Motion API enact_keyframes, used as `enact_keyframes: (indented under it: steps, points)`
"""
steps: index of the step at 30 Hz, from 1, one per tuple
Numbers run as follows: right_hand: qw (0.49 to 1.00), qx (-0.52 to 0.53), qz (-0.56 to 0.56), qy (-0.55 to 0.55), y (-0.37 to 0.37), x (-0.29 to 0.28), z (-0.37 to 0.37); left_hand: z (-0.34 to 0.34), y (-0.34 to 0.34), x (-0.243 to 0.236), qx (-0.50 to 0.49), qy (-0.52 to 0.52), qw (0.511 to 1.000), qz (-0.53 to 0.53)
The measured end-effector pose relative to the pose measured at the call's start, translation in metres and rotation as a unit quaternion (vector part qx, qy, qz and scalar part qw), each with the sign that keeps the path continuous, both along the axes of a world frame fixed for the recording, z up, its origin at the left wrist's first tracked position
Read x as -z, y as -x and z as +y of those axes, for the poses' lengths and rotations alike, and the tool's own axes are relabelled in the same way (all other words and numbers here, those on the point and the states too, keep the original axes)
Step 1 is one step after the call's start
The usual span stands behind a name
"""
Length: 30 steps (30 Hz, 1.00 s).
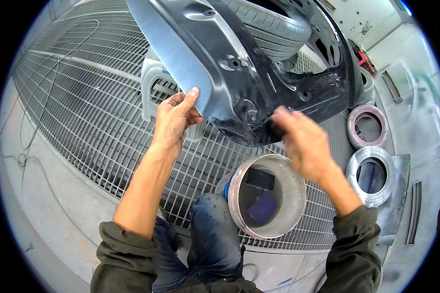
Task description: The person sands a large, curved, dark grey car part, likely a wheel arch liner, using a sanding block. They repeatedly dip the block into a bucket of water and continue sanding various sections of the part's surface.
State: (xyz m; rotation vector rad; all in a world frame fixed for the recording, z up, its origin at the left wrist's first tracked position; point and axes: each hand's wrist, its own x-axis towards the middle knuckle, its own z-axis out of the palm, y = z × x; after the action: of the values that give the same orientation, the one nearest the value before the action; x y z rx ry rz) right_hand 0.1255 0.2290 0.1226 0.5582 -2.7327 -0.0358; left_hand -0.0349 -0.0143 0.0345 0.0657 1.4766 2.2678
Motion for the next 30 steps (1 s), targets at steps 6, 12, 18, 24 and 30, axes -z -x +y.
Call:
enact_keyframes:
  steps: [6,12,18,24,30]
  points:
    - [0.986,0.098,0.022,0.131,0.032,-0.037,0.018,0.0,-0.004,0.003,-0.007,-0.013,0.999,-0.028]
    - [0.967,0.202,-0.059,0.142,0.065,-0.025,-0.036,0.006,-0.011,0.004,-0.013,-0.014,1.0,-0.02]
    - [0.968,0.185,-0.063,0.155,0.071,-0.011,-0.029,0.001,-0.011,0.004,0.007,-0.015,1.0,-0.017]
    - [0.963,0.204,-0.023,0.172,0.071,-0.001,-0.037,0.005,-0.011,0.006,0.005,-0.025,1.0,-0.015]
    - [0.954,0.215,-0.03,0.207,0.074,-0.006,-0.042,0.006,-0.013,0.0,-0.006,-0.026,1.0,-0.015]
